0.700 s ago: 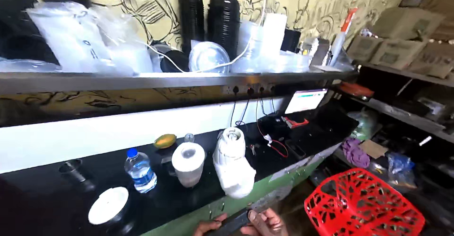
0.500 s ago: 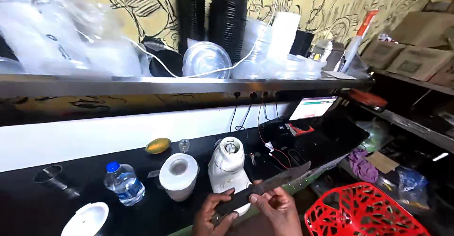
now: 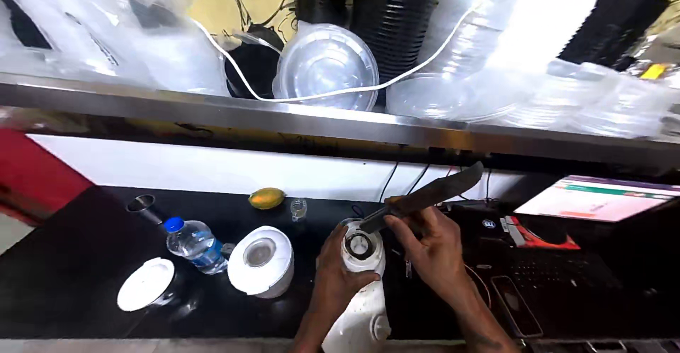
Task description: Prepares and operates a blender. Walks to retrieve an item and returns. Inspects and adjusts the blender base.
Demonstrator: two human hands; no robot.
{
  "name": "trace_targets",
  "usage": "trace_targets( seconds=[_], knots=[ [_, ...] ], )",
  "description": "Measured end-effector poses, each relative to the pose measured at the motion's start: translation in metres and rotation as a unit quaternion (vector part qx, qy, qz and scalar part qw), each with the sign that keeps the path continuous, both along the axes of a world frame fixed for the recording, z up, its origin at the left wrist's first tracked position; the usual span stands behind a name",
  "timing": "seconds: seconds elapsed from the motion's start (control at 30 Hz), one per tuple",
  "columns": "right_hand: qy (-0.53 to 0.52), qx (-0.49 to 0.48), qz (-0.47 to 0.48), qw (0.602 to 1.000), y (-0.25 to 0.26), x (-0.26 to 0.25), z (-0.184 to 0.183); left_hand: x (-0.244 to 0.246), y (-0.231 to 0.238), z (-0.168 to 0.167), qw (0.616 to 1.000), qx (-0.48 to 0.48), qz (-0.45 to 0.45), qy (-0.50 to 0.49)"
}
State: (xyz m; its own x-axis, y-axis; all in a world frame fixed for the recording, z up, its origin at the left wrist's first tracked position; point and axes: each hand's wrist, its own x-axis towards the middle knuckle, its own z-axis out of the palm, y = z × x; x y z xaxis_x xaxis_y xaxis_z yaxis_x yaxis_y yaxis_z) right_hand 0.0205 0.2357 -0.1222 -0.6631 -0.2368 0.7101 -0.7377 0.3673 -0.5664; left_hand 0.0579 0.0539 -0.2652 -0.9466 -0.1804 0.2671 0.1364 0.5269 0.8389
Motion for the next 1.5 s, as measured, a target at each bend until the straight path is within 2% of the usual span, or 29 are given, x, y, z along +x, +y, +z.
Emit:
trace_targets(
  seconds=[0.1,0.23,0.3,0.47,0.6,0.63,0.8,0.97,1.13,1.2,1.33,1.5],
  knots=[
    [-0.009,0.001,0.024,1.0,0.001,-0.012,-0.012,-0.007,0.016,-0.008,0.998,-0.036,0.059,0.012],
    [-0.048,0.067,0.056,0.995,-0.004,-0.026,-0.057,-0.009,0.024,-0.011,0.994,-0.06,0.092,0.022],
    [-0.043,0.072,0.071,0.994,-0.001,-0.031,-0.05,-0.01,0.025,-0.011,0.993,-0.063,0.097,0.026],
    [-0.025,0.005,0.081,0.996,0.006,-0.032,-0.012,-0.01,0.027,-0.013,0.992,-0.066,0.106,0.026],
    [-0.06,0.082,0.085,0.991,-0.004,-0.04,-0.056,-0.008,0.026,-0.014,0.992,-0.064,0.104,0.029],
    [-0.07,0.095,0.089,0.989,-0.004,-0.042,-0.058,-0.008,0.027,-0.013,0.992,-0.062,0.104,0.027],
    [-0.048,0.07,0.079,0.993,0.001,-0.042,-0.019,-0.008,0.026,-0.014,0.992,-0.057,0.106,0.021],
    [-0.062,0.125,0.107,0.984,-0.004,-0.048,-0.054,-0.009,0.027,-0.017,0.992,-0.048,0.11,0.036],
    [-0.053,0.059,0.098,0.992,0.001,-0.05,-0.029,-0.009,0.027,-0.022,0.992,-0.04,0.109,0.048],
    [-0.053,0.033,0.1,0.993,0.0,-0.054,-0.037,-0.007,0.027,-0.02,0.993,-0.03,0.107,0.037],
    [-0.092,0.041,0.118,0.988,0.0,-0.06,-0.06,-0.001,0.03,-0.005,0.993,0.01,0.11,0.044],
    [-0.049,0.002,0.093,0.994,0.001,-0.056,-0.042,-0.001,0.035,0.014,0.988,-0.053,0.147,-0.002]
  ],
)
